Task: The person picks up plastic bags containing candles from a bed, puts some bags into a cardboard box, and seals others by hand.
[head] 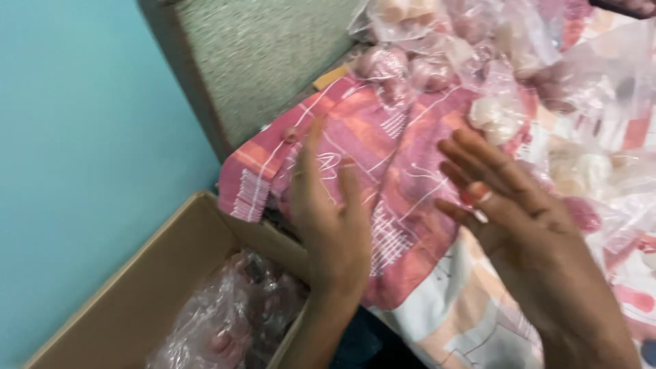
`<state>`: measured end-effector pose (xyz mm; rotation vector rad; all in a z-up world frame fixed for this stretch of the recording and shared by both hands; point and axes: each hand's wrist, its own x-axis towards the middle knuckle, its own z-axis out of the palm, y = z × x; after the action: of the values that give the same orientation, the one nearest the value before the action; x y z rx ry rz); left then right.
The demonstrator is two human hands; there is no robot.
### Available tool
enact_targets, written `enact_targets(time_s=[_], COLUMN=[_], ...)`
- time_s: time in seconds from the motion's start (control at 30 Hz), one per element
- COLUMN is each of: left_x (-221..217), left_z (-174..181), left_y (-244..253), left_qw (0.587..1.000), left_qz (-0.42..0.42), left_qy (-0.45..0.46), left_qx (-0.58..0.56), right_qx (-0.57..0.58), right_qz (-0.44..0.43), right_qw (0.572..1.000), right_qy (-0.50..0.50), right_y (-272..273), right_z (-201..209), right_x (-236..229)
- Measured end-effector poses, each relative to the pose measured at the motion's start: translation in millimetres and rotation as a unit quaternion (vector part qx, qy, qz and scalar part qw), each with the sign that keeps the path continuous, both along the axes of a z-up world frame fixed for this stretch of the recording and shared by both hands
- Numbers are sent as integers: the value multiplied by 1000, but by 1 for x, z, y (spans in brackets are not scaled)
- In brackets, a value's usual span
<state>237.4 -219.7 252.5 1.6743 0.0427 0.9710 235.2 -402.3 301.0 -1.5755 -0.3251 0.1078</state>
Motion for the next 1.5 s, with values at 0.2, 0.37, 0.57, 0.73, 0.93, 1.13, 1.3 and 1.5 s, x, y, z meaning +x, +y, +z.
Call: enact_targets(time_s=[0.2, 0.37, 0.57, 0.73, 0.93, 1.13, 1.3, 1.5], left_x=[20, 9, 13, 19, 15, 29, 34, 16], left_z=[13, 10, -10, -15, 5, -8, -12, 26], left_y=[-91, -127, -161, -172, -169, -168, -162, -138], left_qw=[989, 951, 914, 908, 936, 901, 880, 890], left_qz=[-129, -266, -298, -275, -306, -324, -305, -293], left_qy=[8, 20, 40, 65, 142, 257, 322, 351], left_qx=[66, 155, 274, 309, 104, -127, -169, -7], right_qx=[-123, -342, -373, -355, -376, -315, -229, -147], right_qz=[-143, -197, -189, -142, -182, -223, -231, -292], right_qw=[980, 907, 908, 924, 908, 917, 939, 934], right_qy=[-66, -145, 7, -15, -26, -96, -113, -144], right_y=[-69, -143, -178, -167, -153, -158, -156, -175], right_z=[16, -5, -35, -42, -38, -44, -35, -36], right_x=[-16, -13, -27, -31, -25, -31, -37, -32])
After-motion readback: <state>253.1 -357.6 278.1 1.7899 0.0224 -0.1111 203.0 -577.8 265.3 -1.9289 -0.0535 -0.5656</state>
